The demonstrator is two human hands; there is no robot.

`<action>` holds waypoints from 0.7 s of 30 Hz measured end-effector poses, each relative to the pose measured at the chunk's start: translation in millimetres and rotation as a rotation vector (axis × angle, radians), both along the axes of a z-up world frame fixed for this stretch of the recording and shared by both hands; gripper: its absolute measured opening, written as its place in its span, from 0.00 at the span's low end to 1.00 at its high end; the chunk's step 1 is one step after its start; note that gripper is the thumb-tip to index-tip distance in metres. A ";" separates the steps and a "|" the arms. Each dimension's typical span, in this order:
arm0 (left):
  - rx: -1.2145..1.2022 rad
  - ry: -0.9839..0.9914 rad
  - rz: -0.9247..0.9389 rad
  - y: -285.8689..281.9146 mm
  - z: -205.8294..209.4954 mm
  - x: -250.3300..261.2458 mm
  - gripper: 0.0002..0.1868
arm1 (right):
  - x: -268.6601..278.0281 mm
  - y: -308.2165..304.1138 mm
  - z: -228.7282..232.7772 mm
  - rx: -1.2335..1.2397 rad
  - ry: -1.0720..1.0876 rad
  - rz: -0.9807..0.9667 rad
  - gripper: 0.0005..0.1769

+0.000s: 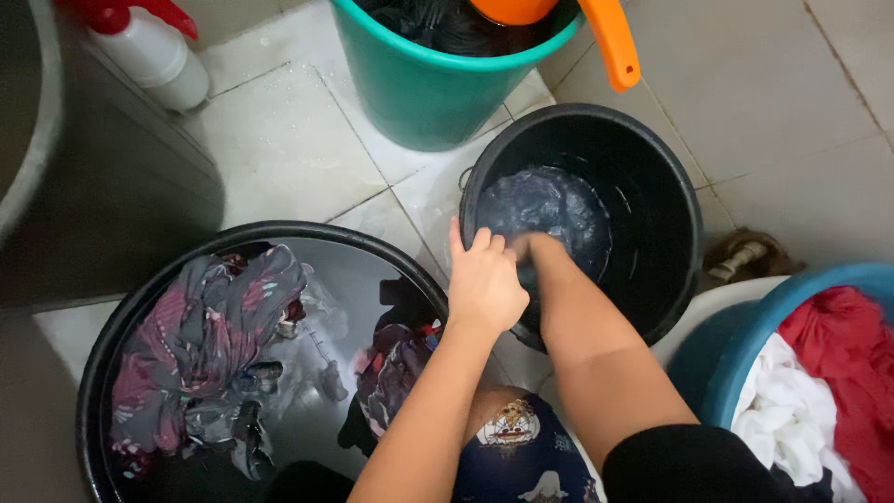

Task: The person uses scissors to open a detergent packet, pours the contents into a bucket of water, and stirs the water by hand to mix it.

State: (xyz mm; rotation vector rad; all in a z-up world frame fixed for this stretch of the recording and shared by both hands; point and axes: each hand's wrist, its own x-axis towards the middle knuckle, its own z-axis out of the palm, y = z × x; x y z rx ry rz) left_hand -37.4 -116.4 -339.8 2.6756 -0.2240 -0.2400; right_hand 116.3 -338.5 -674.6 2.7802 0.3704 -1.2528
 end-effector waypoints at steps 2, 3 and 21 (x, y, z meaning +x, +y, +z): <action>0.001 -0.010 0.000 0.0 1.2 0.1 0.15 | -19.9 -16.1 3.5 -0.156 0.083 -0.065 0.11; 0.003 -0.020 0.000 0.5 1.8 0.3 0.15 | -24.2 -23.6 6.0 -0.209 0.102 -0.102 0.11; -0.134 -0.043 0.022 3.2 -2.0 4.8 0.13 | 35.4 28.7 -31.2 0.050 -0.136 -0.292 0.09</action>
